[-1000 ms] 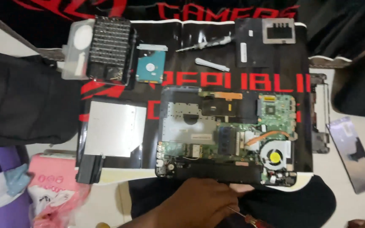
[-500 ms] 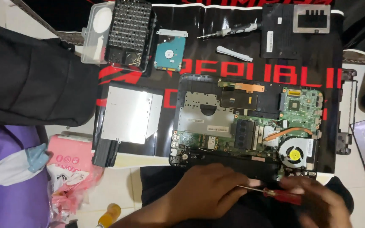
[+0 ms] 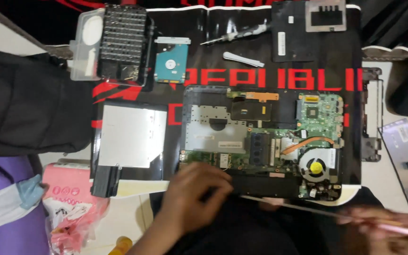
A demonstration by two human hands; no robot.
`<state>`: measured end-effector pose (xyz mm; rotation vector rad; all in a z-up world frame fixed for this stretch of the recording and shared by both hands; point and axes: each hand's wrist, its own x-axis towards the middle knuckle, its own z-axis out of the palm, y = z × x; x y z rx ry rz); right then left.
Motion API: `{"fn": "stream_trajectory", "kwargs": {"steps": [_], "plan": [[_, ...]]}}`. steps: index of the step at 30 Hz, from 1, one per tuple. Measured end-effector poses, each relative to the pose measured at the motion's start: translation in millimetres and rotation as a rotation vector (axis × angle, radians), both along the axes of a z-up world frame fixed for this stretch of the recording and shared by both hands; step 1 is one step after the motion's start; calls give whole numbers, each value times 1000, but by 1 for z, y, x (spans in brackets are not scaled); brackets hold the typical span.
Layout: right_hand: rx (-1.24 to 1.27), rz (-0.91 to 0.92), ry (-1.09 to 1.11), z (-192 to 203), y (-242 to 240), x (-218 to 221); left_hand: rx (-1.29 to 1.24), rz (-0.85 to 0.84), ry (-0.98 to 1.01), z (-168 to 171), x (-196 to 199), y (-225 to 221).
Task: Disassembling a laptop by removing screws from the motherboard and cooling fan assembly using a screwdriver.
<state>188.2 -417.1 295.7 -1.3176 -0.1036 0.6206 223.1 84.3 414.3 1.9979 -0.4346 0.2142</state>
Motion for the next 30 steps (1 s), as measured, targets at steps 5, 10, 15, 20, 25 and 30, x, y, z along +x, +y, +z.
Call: {"fn": "stream_trajectory", "kwargs": {"steps": [5,10,15,20,25,30], "plan": [[-420,-1195,-251,36,94,-46,75,104,-95,-19,18,28],[-836,-1329,-544,-7,35,-53,94,90,-24,-41,16,33],[-883,-1292,-576,17,61,-44,218,68,33,-55,10,26],[-812,-1232,-470,40,89,-40,265,85,55,-62,9,24],[-803,-1253,-468,78,150,-20,232,126,59,-70,8,23],[-922,-1089,-691,77,150,-19,210,138,62,-73,9,23]]}}
